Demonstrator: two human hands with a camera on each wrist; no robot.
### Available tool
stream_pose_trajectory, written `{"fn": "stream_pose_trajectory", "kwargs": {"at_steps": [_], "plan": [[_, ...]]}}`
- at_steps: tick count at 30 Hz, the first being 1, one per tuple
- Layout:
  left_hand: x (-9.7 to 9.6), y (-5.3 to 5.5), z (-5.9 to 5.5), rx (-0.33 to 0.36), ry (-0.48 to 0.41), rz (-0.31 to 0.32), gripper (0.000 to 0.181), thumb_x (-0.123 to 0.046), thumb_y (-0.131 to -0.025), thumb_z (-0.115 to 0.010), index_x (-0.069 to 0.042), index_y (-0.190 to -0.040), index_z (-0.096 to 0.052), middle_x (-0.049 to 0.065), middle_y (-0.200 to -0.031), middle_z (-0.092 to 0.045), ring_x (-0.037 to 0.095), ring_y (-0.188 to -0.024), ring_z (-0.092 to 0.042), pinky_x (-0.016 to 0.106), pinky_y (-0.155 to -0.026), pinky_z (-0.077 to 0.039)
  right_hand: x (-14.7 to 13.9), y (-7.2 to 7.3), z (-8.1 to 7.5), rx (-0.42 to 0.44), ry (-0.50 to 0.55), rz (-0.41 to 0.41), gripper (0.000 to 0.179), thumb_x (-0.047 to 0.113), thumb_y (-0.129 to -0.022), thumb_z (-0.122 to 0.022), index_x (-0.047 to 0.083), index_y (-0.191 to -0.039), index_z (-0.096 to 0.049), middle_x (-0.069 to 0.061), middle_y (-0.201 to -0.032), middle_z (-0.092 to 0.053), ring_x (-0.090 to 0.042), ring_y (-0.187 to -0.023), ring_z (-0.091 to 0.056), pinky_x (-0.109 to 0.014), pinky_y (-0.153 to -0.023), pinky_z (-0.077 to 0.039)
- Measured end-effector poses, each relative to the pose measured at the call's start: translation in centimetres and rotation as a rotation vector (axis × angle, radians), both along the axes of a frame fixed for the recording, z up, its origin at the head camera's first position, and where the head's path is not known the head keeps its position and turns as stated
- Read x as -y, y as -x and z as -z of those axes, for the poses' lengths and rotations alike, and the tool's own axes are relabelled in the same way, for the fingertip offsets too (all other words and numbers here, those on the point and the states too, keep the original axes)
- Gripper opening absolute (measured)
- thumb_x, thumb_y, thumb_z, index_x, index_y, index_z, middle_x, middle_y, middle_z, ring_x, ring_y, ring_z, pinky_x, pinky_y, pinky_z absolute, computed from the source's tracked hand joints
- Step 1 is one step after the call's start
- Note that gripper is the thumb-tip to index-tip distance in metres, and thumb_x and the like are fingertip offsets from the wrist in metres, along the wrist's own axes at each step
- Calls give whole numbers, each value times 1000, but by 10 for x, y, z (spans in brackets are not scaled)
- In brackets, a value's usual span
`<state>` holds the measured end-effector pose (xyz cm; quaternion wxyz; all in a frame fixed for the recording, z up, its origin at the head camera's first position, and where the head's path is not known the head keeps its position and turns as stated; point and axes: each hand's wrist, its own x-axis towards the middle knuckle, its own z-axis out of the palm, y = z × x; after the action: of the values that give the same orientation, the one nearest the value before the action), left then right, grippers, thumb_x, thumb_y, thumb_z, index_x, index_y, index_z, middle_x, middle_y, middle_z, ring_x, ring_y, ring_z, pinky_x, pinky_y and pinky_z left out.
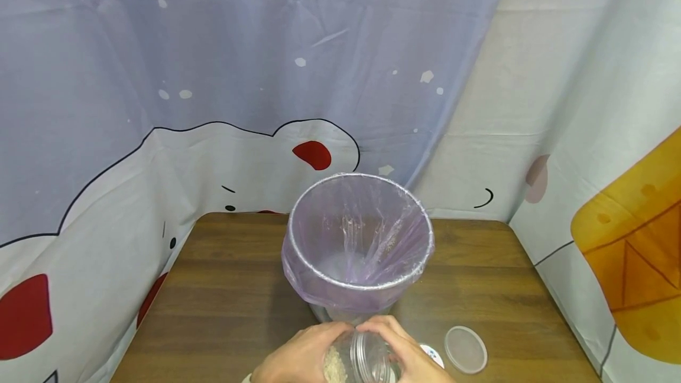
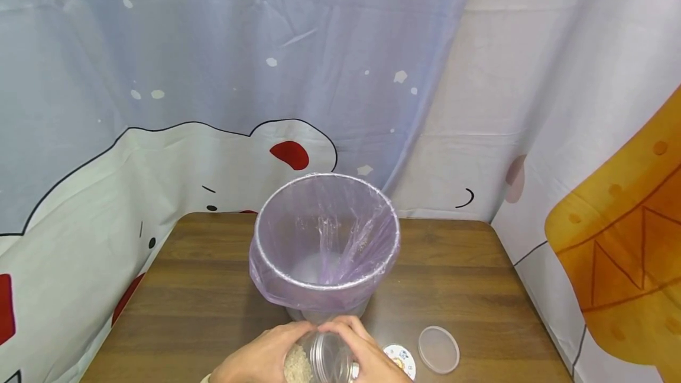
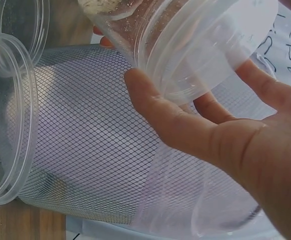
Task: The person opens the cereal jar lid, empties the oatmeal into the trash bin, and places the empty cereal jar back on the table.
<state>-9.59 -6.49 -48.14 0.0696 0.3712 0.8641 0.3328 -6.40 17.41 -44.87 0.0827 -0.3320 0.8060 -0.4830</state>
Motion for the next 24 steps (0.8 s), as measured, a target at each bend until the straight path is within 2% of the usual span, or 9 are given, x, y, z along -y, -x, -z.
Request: {"fn": "stream_pose_trajectory", "kwargs": {"at_steps": [3,7,10,15,19,24], "plan": [[0,1,0,-27,-28,27,80,-73,-60,-64,-34,-127,-44,-21,-117,-52,2,-104,-53,29,-86,-48,0,0,0,-40,-1,-11,81,31,-67,-80,14,-135,-40,-11,-131,-37,-22,-118,-41,-29,-71,-48],[0,3,-1,-53,-46,57,76,-71,-62,-65,-32,-125,-46,-22,-115,-53,2,-101,-54,27,-85,-48,-1,-1,-1,-62,-24,-14,78,33,-69,-79,14,-135,-40,-4,-132,-36,-22,-118,-40,-31,-73,-46],[2,4,-3,-11,-27,57,74,-70,-63,-65,-34,-124,-47,-23,-114,-53,3,-102,-53,28,-84,-47,0,0,-2,-122,-16,-58,74,33,-73,-76,13,-134,-41,-6,-133,-35,-22,-119,-40,-36,-79,-47],[5,5,-5,100,17,87,71,-67,-64,-67,-35,-124,-46,-23,-115,-52,6,-105,-51,31,-82,-47,2,4,0,-297,31,-169,64,37,-79,-69,7,-130,-42,-13,-132,-34,-26,-122,-38,-37,-96,-40],[7,5,-6,151,50,76,76,-68,-62,-67,-36,-127,-44,-22,-121,-49,10,-111,-48,37,-85,-47,3,5,1,-329,39,-202,61,37,-81,-67,9,-130,-43,-14,-132,-33,-26,-122,-37,-36,-98,-39],[6,2,-6,101,51,38,75,-72,-61,-65,-38,-125,-45,-24,-120,-49,9,-111,-49,39,-86,-46,1,4,0,-262,3,-207,64,36,-82,-66,11,-135,-39,-13,-139,-26,-25,-127,-31,-40,-96,-40]]}}
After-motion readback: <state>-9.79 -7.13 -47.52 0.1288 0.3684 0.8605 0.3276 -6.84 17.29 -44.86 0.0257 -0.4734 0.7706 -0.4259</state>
